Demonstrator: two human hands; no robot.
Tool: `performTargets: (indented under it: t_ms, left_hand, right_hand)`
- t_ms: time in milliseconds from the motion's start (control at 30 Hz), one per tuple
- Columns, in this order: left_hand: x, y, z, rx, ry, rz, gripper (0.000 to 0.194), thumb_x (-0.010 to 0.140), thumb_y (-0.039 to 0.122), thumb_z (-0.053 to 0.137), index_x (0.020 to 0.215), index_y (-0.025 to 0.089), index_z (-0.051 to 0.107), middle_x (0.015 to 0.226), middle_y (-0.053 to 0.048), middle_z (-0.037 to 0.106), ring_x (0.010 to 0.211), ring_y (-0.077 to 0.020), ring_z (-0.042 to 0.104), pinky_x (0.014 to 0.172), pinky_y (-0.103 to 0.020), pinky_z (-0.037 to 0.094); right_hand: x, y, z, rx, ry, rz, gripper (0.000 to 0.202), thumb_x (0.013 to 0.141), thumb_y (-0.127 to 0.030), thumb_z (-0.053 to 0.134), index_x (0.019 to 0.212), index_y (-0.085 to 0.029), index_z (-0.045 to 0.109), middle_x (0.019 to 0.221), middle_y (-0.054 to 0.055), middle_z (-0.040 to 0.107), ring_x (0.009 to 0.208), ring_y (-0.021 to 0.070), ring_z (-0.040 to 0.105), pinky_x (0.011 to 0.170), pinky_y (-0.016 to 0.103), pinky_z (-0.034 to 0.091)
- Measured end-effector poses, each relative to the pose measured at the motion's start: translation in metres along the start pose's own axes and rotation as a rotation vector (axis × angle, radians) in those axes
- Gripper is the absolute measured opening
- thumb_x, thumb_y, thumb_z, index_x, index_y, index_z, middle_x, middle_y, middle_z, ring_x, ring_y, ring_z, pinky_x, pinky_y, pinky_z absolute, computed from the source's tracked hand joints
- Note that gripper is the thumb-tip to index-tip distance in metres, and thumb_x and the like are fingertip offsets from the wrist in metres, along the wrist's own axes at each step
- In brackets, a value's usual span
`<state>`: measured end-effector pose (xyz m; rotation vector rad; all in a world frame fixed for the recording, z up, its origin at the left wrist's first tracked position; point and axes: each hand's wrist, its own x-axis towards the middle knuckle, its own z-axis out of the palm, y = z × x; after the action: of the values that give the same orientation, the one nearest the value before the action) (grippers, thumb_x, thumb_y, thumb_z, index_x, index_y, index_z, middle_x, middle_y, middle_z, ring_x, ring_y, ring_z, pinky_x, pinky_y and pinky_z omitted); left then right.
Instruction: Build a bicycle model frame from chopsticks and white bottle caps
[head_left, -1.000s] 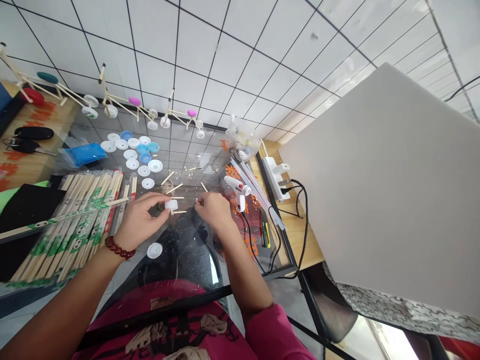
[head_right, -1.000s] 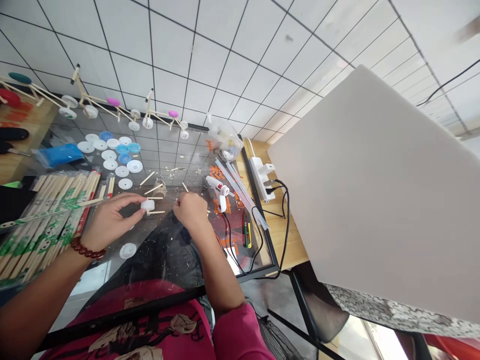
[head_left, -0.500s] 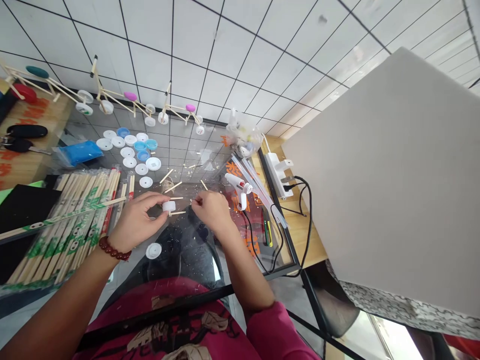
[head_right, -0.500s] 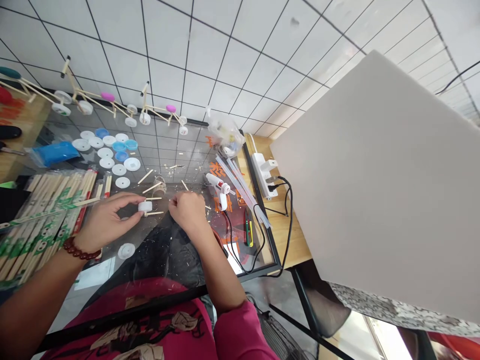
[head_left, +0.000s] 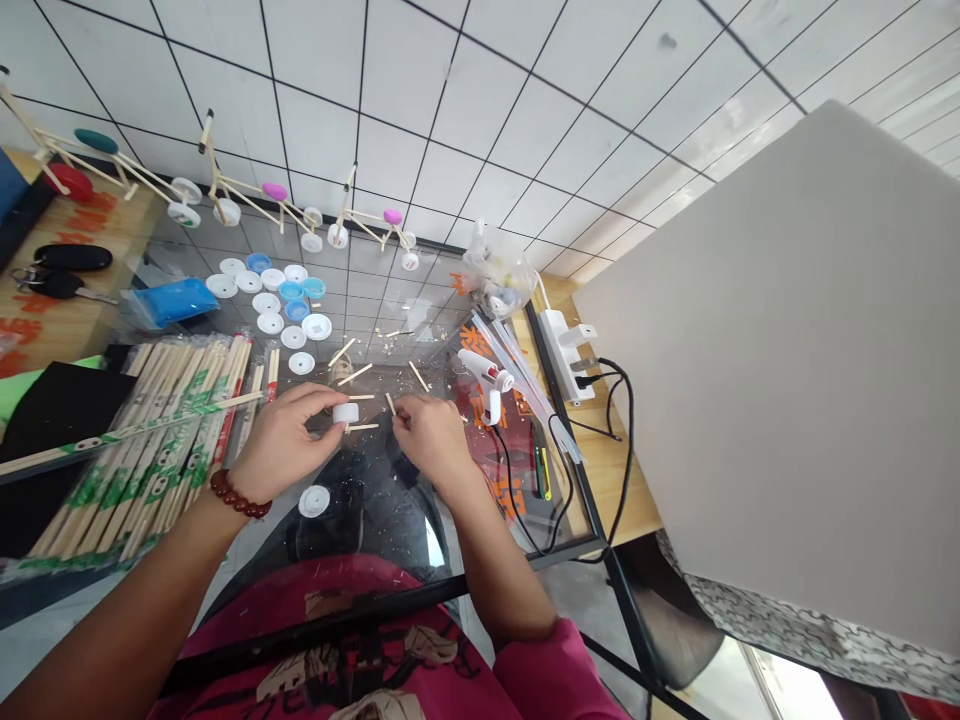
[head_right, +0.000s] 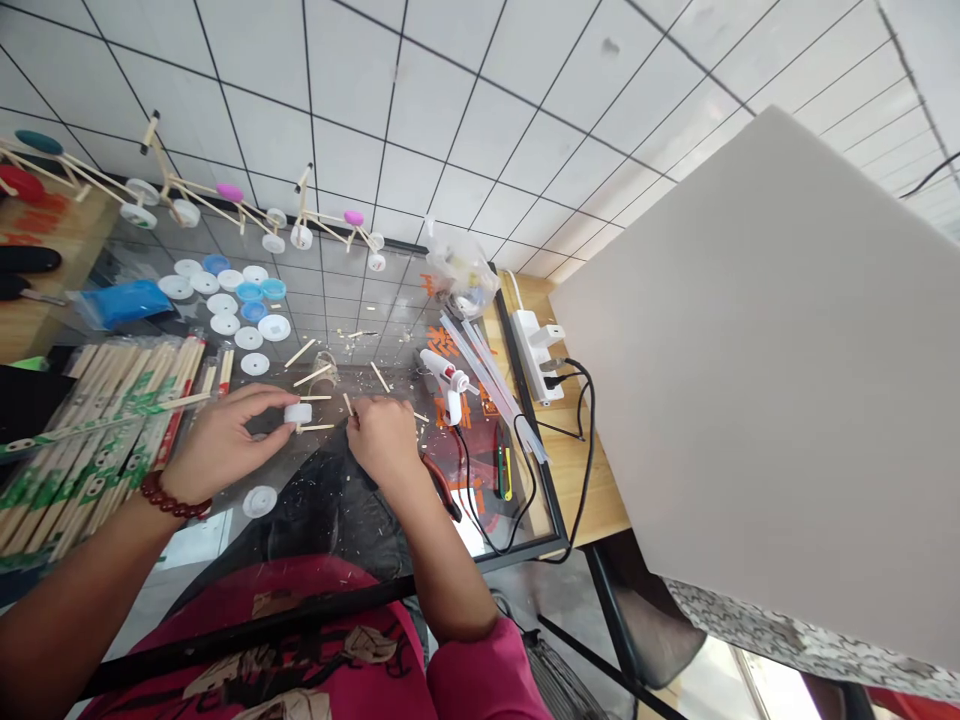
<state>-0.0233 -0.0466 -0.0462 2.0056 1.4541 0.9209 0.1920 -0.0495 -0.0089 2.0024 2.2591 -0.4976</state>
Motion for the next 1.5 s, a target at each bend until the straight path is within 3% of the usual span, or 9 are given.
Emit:
performTargets:
  t_ms: [167, 333, 467, 567, 667, 833, 967, 1233, 1500]
  left_hand:
    - [0.001, 0.0, -0.001, -0.015, -0.005, -0.006, 0.026, 0.087, 0.038, 0.063, 0.101, 0.024, 0.079, 0.108, -0.007, 0.081, 0.098, -0.0243, 0.077, 0.09, -0.034, 0.062]
    - [0.001, 0.001, -0.005, -0.001, -0.024, 0.025, 0.026, 0.087, 0.039, 0.065, 0.104, 0.023, 0.079, 0.109, -0.007, 0.08, 0.098, -0.0246, 0.077, 0.089, -0.034, 0.062]
    - [0.0, 0.0, -0.006, 0.039, -0.026, 0.035, 0.026, 0.087, 0.038, 0.064, 0.103, 0.023, 0.078, 0.109, -0.007, 0.08, 0.098, -0.0248, 0.077, 0.09, -0.034, 0.062]
    - [0.0, -0.001, -0.004, 0.049, -0.025, 0.035, 0.026, 0.086, 0.038, 0.064, 0.102, 0.023, 0.078, 0.109, -0.007, 0.08, 0.099, -0.0251, 0.077, 0.09, -0.034, 0.062]
    - [0.0, -0.002, -0.003, 0.045, -0.027, 0.024, 0.024, 0.085, 0.036, 0.064, 0.101, 0.024, 0.078, 0.109, -0.007, 0.08, 0.1, -0.0255, 0.077, 0.09, -0.035, 0.062]
    - [0.0, 0.0, -0.003, 0.036, -0.033, 0.004, 0.021, 0.084, 0.036, 0.064, 0.096, 0.024, 0.077, 0.105, -0.007, 0.081, 0.098, -0.0257, 0.077, 0.092, -0.036, 0.062]
    - [0.0, -0.001, -0.002, 0.012, -0.032, -0.004, 0.021, 0.084, 0.036, 0.064, 0.095, 0.024, 0.077, 0.104, -0.007, 0.082, 0.097, -0.0254, 0.077, 0.092, -0.037, 0.062]
    - [-0.001, -0.002, -0.001, 0.007, -0.022, 0.008, 0.023, 0.085, 0.036, 0.063, 0.097, 0.023, 0.079, 0.104, -0.007, 0.081, 0.096, -0.0251, 0.077, 0.09, -0.036, 0.062]
    - [0.0, 0.001, -0.003, 0.0, -0.034, -0.015, 0.024, 0.085, 0.038, 0.064, 0.097, 0.023, 0.079, 0.106, -0.008, 0.081, 0.096, -0.0254, 0.076, 0.091, -0.037, 0.062]
  right_hand:
    - [0.01, -0.003, 0.003, -0.061, 0.028, 0.126, 0.026, 0.1, -0.024, 0.054, 0.105, -0.022, 0.079, 0.109, 0.01, 0.083, 0.102, 0.0247, 0.076, 0.086, 0.033, 0.048]
    - [0.008, -0.007, 0.001, -0.001, 0.079, 0.099, 0.023, 0.097, -0.026, 0.057, 0.102, -0.022, 0.079, 0.108, 0.008, 0.083, 0.105, 0.0244, 0.076, 0.089, 0.034, 0.047]
    - [0.006, -0.008, -0.003, 0.066, 0.025, 0.026, 0.023, 0.096, -0.029, 0.058, 0.101, -0.026, 0.081, 0.106, 0.005, 0.084, 0.103, 0.0235, 0.077, 0.085, 0.033, 0.048]
    - [0.007, -0.007, -0.007, -0.022, -0.032, 0.011, 0.025, 0.095, -0.026, 0.058, 0.101, -0.022, 0.081, 0.108, 0.009, 0.084, 0.106, 0.0259, 0.076, 0.089, 0.036, 0.048]
    - [0.007, -0.006, -0.01, -0.106, 0.019, 0.089, 0.027, 0.095, -0.023, 0.056, 0.103, -0.017, 0.082, 0.11, 0.016, 0.083, 0.108, 0.0285, 0.076, 0.092, 0.038, 0.048]
    - [0.011, -0.009, -0.007, 0.044, 0.003, 0.119, 0.023, 0.095, -0.03, 0.06, 0.1, -0.027, 0.083, 0.104, 0.006, 0.085, 0.1, 0.0249, 0.078, 0.086, 0.033, 0.049]
    - [0.015, -0.012, -0.004, 0.046, -0.022, 0.143, 0.024, 0.096, -0.031, 0.06, 0.101, -0.028, 0.083, 0.104, 0.006, 0.085, 0.1, 0.0244, 0.077, 0.085, 0.032, 0.049]
    - [0.005, 0.008, -0.012, 0.053, 0.026, -0.053, 0.041, 0.101, -0.018, 0.052, 0.135, -0.027, 0.073, 0.138, 0.007, 0.074, 0.127, 0.025, 0.064, 0.102, 0.038, 0.043]
    - [0.012, 0.013, -0.003, 0.053, -0.05, -0.166, 0.04, 0.103, -0.014, 0.049, 0.133, -0.025, 0.073, 0.131, 0.01, 0.075, 0.125, 0.0255, 0.061, 0.099, 0.038, 0.035]
